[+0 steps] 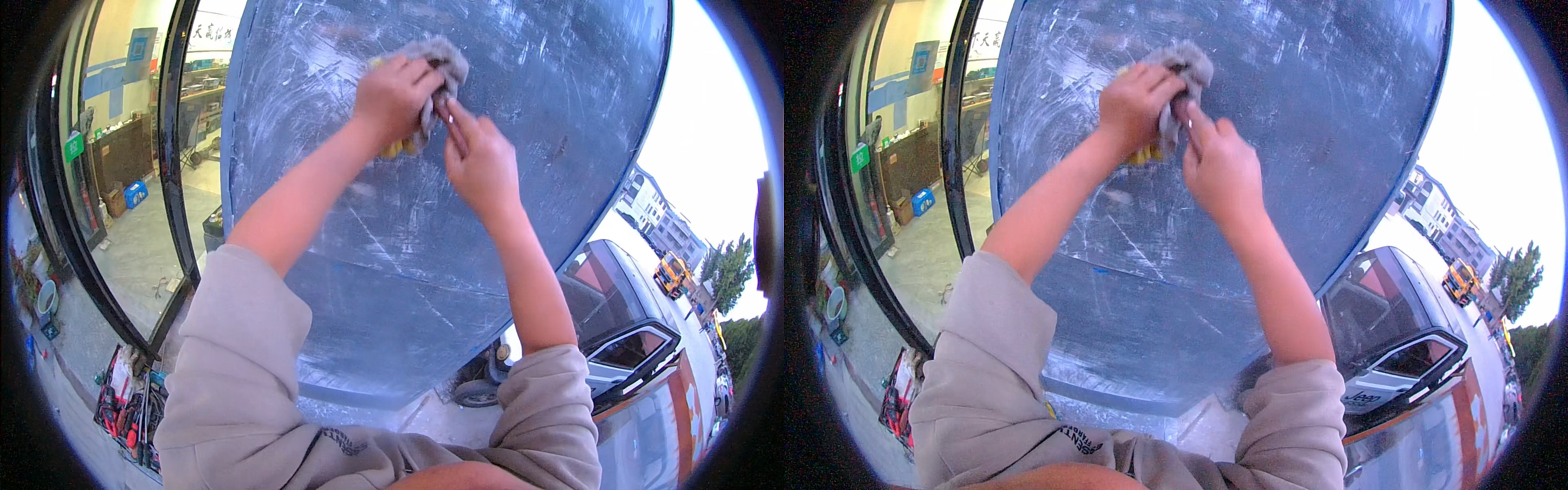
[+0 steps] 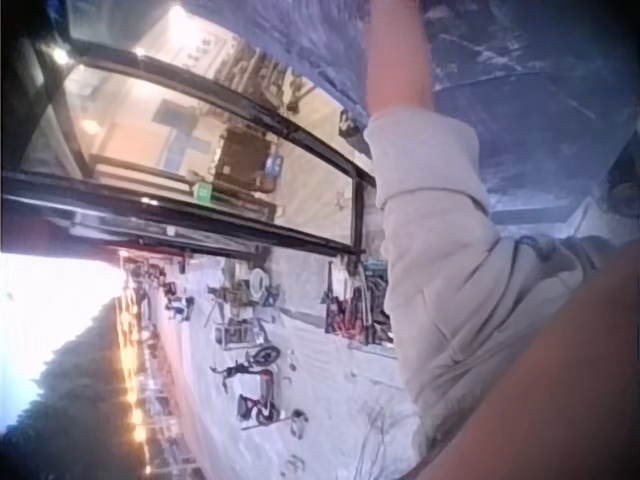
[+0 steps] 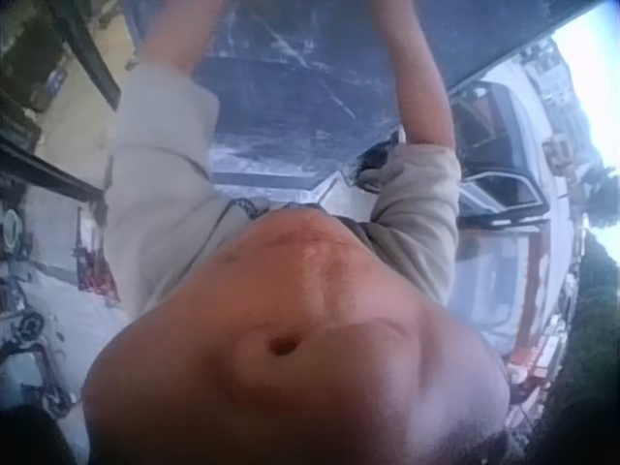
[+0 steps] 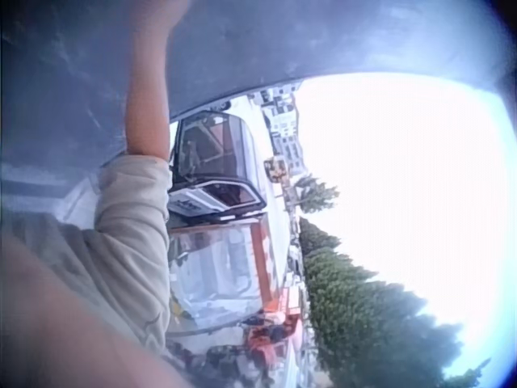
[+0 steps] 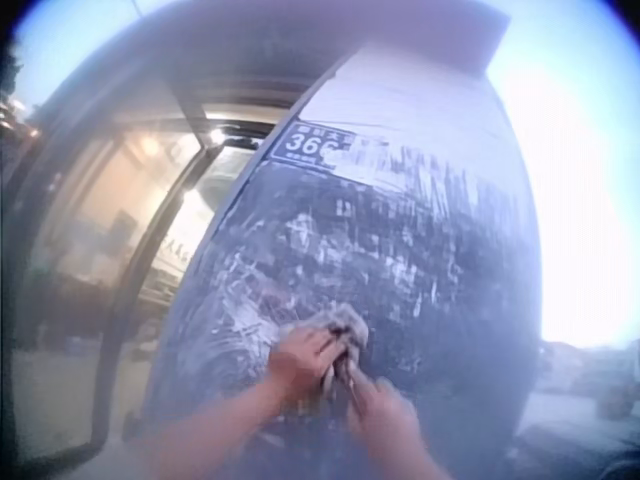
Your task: The person wipes a large glass window with a cloth, moving in circular and back-and-forth motions across the surface. The person repeatedly folds and repositions the cloth while continuing to clean the same window area.
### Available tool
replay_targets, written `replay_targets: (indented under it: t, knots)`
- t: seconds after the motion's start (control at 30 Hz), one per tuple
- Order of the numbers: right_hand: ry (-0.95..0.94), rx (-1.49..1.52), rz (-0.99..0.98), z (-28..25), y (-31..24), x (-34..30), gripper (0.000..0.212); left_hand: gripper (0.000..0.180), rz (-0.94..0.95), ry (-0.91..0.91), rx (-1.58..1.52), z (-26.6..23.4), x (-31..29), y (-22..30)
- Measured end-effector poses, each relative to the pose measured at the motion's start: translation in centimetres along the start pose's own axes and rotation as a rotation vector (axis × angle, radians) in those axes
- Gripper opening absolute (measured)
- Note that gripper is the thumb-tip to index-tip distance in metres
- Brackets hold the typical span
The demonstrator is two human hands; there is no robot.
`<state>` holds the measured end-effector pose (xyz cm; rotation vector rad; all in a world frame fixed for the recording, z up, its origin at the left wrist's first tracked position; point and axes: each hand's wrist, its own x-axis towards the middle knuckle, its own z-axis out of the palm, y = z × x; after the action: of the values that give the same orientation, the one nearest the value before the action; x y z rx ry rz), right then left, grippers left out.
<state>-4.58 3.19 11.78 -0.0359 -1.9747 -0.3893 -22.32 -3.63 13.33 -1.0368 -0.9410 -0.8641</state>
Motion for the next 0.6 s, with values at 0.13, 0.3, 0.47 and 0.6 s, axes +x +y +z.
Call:
replay_targets:
  t: [0.13, 0.3, 0.47, 0.6]
  knots:
    - [-0.039, -0.024, 0.01, 0.4, -0.7, -1.8, 0.047, 0.021, 0.111, -0.061, -0.04, 0.1, -2.1, 0.3]
    - [0.04, 0.098, -0.027, 0.5, -0.6, 3.4, 0.043, 0.024, 0.045, 0.01, 0.056, -0.6, 1.7, -2.8]
    - [-0.05, 0.041, 0.031, 0.5, -1.1, -1.8, 0.047, 0.023, 0.081, -0.044, -0.003, -1.1, -1.6, -0.3]
    - [-0.088, 0.068, 0.147, 1.3, -1.0, -3.3, 0.05, 0.023, 0.176, -0.14, -0.047, -0.5, -1.8, -0.3]
